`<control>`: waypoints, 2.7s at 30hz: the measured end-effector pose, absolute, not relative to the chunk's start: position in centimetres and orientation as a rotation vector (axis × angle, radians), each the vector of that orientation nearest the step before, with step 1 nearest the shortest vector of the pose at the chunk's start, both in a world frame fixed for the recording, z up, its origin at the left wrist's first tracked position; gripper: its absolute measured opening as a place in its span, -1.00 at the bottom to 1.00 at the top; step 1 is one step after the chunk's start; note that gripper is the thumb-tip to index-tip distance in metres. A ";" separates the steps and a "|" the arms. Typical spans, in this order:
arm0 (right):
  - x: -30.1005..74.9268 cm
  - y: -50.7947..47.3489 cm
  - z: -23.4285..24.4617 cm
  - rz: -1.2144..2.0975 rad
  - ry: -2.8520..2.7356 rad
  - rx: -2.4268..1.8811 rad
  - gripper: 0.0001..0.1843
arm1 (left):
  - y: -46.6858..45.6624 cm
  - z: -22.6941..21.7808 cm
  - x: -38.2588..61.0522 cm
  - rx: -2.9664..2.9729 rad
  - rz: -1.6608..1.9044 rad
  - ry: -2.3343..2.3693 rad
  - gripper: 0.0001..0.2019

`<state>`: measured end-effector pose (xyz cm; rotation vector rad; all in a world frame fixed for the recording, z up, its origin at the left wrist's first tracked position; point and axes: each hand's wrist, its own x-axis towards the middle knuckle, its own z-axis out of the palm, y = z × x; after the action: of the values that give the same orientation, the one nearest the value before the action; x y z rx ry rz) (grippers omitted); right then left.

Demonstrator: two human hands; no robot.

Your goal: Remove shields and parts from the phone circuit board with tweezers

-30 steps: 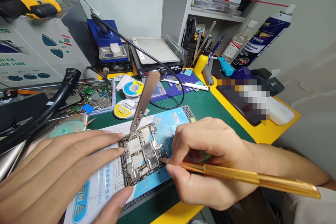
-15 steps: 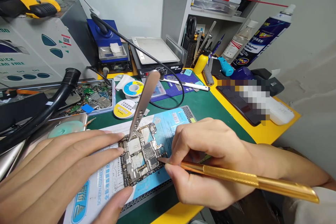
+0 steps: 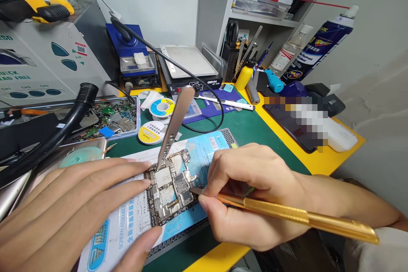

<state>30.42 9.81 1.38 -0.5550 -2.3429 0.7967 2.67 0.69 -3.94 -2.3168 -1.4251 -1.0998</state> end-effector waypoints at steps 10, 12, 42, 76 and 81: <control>30.4 9.7 1.3 0.770 -2.329 -0.571 -0.77 | 0.6 -3.8 2.7 -2.344 -1.097 -1.451 -0.71; 30.4 9.8 1.3 0.764 -2.329 -0.576 -0.76 | 0.7 -3.7 2.7 -2.347 -1.092 -1.459 -0.71; 30.1 9.7 1.3 0.752 -2.329 -0.528 -0.74 | 0.5 -3.9 2.7 -2.300 -1.118 -1.462 -0.74; 29.9 10.1 1.5 0.713 -2.371 -0.530 -0.74 | 0.4 -3.6 2.5 -2.328 -1.129 -1.409 -0.76; 29.8 9.7 1.2 0.684 -2.328 -0.586 -0.74 | 0.3 -3.5 2.6 -2.324 -1.129 -1.424 -0.77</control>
<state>29.76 9.68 1.24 -0.5864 -2.3280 0.6837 2.61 0.26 -3.47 -2.3236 -1.4237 -1.1286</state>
